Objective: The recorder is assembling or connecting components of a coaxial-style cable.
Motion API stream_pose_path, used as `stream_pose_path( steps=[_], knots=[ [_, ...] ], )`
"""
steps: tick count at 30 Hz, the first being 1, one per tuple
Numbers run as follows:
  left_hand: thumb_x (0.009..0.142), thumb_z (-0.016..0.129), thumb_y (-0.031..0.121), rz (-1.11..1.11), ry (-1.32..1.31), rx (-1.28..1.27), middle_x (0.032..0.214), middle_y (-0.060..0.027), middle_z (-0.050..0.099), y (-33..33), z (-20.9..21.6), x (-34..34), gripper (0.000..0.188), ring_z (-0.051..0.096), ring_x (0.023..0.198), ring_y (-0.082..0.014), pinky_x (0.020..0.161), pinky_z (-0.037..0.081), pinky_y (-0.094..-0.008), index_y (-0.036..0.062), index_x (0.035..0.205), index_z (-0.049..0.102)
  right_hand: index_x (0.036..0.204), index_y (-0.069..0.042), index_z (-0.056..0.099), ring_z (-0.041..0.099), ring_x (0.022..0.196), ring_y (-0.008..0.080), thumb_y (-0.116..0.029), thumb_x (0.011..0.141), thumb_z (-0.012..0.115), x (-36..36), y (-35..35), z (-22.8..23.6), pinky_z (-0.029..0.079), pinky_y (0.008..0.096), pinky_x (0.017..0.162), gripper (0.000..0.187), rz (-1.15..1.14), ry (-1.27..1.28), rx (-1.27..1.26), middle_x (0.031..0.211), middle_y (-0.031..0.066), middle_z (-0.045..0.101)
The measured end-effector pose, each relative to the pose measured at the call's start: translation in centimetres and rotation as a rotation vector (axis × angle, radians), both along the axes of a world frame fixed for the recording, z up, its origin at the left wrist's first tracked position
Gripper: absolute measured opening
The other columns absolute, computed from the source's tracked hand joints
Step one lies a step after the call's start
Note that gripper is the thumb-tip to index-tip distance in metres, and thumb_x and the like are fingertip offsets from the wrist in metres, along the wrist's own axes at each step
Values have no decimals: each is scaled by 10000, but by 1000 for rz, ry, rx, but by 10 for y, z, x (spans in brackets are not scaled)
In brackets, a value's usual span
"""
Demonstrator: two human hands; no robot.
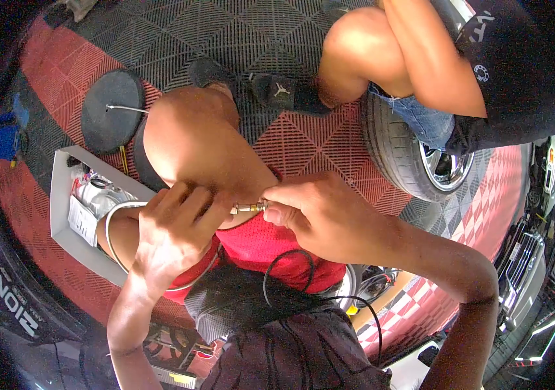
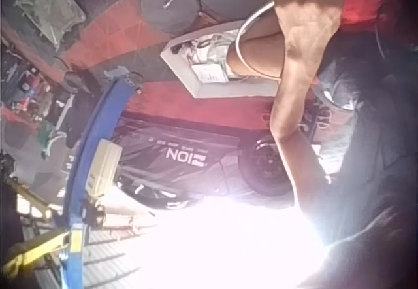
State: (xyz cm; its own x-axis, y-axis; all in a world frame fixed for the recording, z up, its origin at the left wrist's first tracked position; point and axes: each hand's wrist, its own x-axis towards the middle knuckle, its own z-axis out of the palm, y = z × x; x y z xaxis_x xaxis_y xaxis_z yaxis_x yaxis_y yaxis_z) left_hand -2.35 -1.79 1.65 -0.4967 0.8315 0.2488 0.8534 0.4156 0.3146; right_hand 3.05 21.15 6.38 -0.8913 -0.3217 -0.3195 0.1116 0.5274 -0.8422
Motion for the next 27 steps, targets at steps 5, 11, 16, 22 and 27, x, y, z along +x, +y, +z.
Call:
stream_pose_path(
  steps=[5,11,16,22,27],
  knots=[
    [773,659,217,-3,-37,92,702,-15,517,7,-18,-1,143,559,621,-153,508,467,-282,107,843,601,887,24,645,626,634,365,-118,902,618,-1,1,1,467,442,588,145,30,-53,98,710,207,614],
    [805,677,294,19,36,187,620,-1,488,18,-38,-3,218,533,507,-133,430,435,-290,118,771,552,784,33,658,620,570,216,-140,920,591,-18,7,-11,479,364,570,231,-18,-284,-15,642,139,644],
    [813,646,291,-13,38,162,604,16,472,15,-42,-5,200,519,483,-119,414,421,-285,124,753,552,825,41,687,575,547,138,-139,923,593,-32,10,-15,474,326,545,225,2,-514,-6,623,83,641],
    [806,633,288,-21,61,174,590,28,447,12,-46,-12,181,487,465,-103,394,398,-269,128,754,567,889,98,668,367,489,54,-82,963,574,-42,5,-15,289,248,452,217,-240,-969,-209,604,24,520],
    [807,651,311,-80,68,204,577,43,437,11,-47,-16,210,484,464,-89,389,389,-262,134,736,562,885,71,693,454,500,86,-174,949,580,-45,0,-13,351,264,452,278,-201,-980,-113,616,30,573]
  ],
)
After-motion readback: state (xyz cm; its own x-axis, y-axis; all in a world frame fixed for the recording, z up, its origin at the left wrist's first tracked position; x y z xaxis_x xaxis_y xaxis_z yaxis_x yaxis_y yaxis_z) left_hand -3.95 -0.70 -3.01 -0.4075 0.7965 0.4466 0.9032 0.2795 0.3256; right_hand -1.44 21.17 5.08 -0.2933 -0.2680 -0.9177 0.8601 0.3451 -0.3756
